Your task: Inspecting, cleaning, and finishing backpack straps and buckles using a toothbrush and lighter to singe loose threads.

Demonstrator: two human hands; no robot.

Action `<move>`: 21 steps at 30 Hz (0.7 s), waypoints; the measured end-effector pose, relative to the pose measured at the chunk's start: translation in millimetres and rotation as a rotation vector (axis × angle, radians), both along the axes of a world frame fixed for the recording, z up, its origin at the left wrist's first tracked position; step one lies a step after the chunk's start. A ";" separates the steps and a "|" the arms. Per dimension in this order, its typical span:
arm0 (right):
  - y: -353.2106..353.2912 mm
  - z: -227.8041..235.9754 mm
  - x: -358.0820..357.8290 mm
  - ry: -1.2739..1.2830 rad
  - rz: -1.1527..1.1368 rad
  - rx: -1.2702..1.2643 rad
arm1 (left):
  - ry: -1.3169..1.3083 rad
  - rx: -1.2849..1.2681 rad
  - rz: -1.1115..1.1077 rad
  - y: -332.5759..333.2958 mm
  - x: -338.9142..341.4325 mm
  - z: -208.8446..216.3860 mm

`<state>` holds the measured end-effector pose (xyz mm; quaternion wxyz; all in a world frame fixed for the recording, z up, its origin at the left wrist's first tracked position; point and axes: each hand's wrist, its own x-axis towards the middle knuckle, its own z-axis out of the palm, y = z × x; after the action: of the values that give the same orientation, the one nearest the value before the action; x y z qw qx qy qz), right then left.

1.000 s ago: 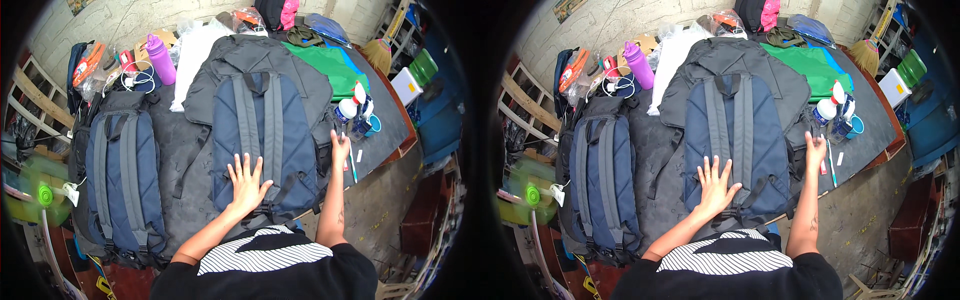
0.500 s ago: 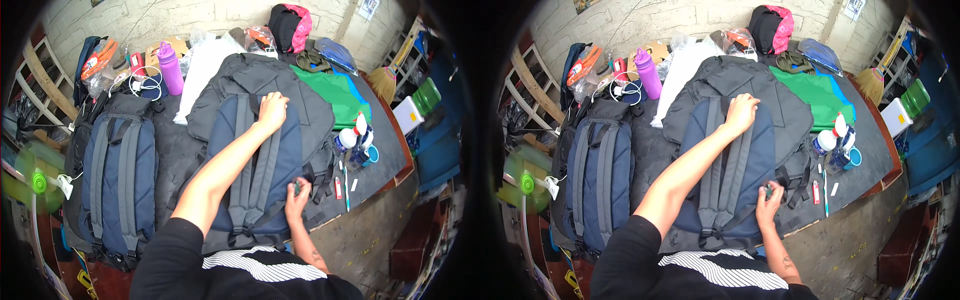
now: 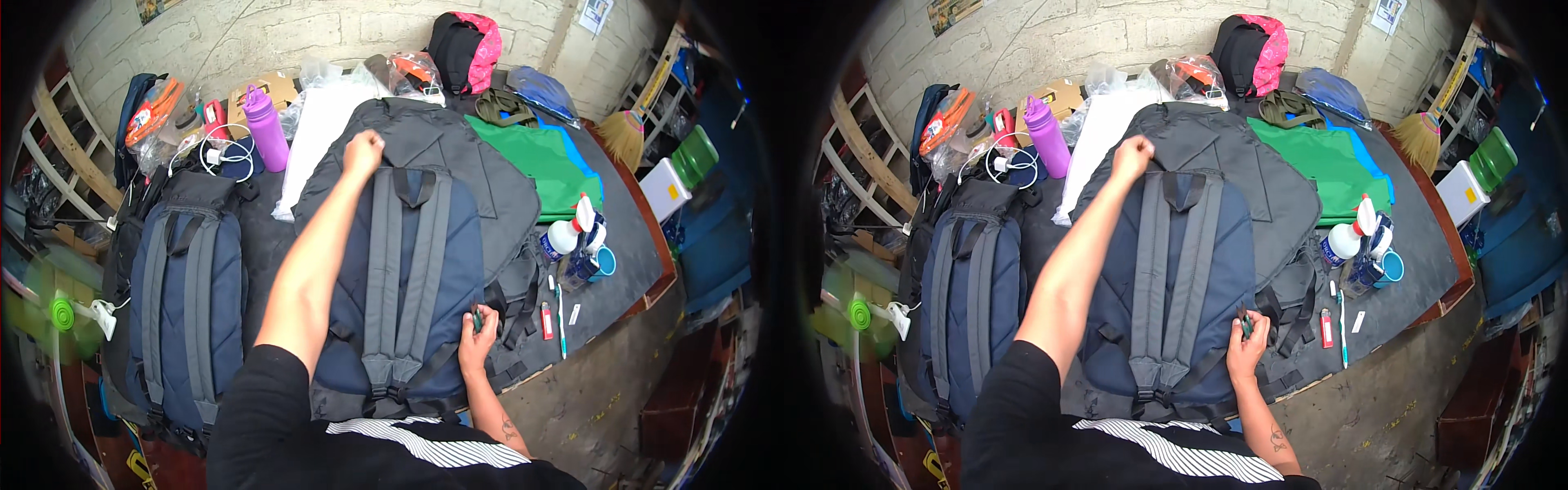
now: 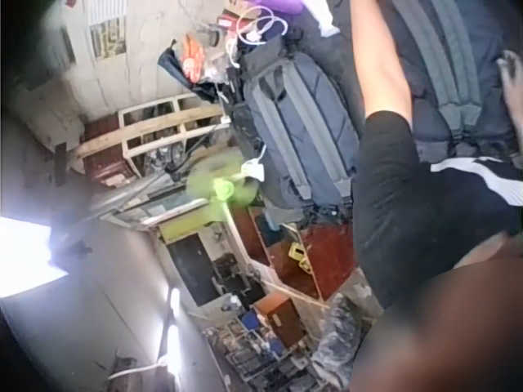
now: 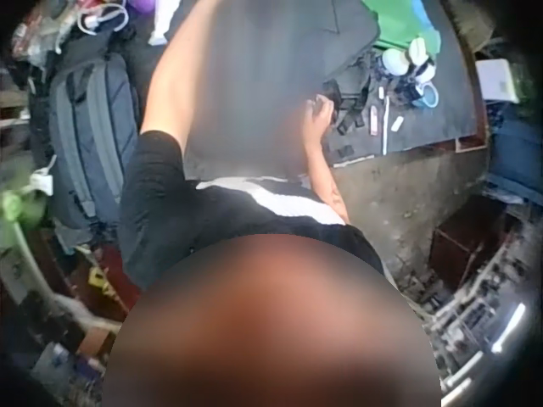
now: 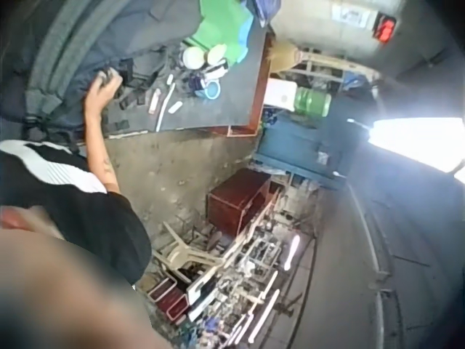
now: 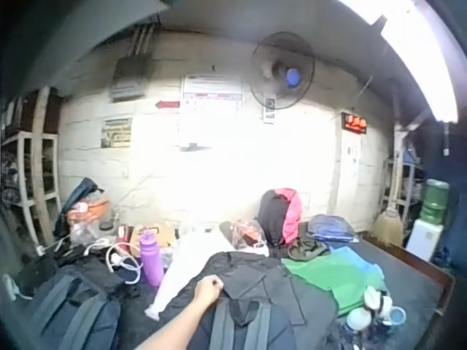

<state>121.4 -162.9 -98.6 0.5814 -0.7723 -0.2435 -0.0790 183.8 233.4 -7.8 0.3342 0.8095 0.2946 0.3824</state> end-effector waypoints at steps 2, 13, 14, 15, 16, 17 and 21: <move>5.4 -1.7 -1.1 0.005 0.019 0.000 | 0.183 -0.184 -0.119 43.6 -27.0 -30.1; 15.5 42.5 22.1 -0.003 -0.017 0.176 | 0.156 -0.250 -0.471 -17.1 -68.7 87.4; 26.5 63.9 26.8 -0.011 0.039 0.243 | 0.173 -0.047 -0.424 -18.4 -69.7 91.7; 36.1 85.6 33.5 -0.062 0.096 0.263 | 0.173 -0.045 -0.433 -30.6 -67.4 95.2; 45.7 100.6 42.9 -0.127 0.096 0.226 | 0.114 0.042 -0.306 -51.1 -63.6 99.9; 58.1 121.2 45.1 -0.170 0.126 0.194 | 0.056 0.130 -0.169 -68.0 -64.3 101.9; 102.0 178.8 40.5 -0.354 0.185 -0.035 | -0.040 0.326 -0.098 -117.0 -78.2 88.0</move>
<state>161.8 -60.9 80.2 0.5207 -0.7309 -0.4129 -0.1554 105.6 116.4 80.3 0.2226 0.8585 0.1823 0.4244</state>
